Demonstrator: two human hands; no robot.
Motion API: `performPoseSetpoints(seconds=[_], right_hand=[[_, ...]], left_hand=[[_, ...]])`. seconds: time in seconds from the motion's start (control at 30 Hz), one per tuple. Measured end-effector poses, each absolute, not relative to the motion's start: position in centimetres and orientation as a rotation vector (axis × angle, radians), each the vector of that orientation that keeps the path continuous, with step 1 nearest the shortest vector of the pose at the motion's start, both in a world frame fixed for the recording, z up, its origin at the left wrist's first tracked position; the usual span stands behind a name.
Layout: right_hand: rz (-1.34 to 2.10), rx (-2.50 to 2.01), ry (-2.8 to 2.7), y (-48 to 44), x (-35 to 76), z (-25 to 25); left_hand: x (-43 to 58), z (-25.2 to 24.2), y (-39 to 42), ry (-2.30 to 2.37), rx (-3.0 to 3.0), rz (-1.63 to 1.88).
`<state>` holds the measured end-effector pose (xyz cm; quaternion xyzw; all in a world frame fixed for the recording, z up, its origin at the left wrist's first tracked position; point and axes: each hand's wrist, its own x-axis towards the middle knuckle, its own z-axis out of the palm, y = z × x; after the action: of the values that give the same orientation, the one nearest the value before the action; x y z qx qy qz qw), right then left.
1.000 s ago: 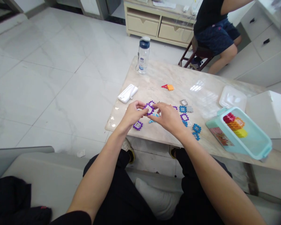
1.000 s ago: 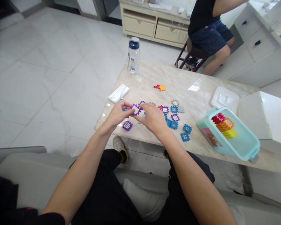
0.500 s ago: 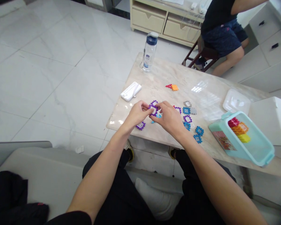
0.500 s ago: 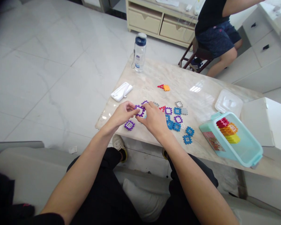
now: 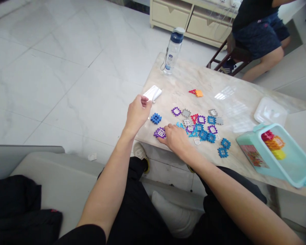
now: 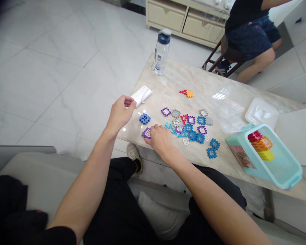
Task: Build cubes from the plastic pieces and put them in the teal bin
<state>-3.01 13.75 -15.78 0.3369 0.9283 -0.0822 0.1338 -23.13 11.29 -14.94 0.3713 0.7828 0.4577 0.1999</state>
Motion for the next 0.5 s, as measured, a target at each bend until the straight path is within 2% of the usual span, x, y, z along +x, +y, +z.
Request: performPoseSetpoints(seconds=[0.5], right_hand=[[-0.239, 0.941, 2.660, 13.6, -4.1, -17.7]], left_hand=[[-22.4, -14.8, 11.5, 2.171, 1.147, 1.329]])
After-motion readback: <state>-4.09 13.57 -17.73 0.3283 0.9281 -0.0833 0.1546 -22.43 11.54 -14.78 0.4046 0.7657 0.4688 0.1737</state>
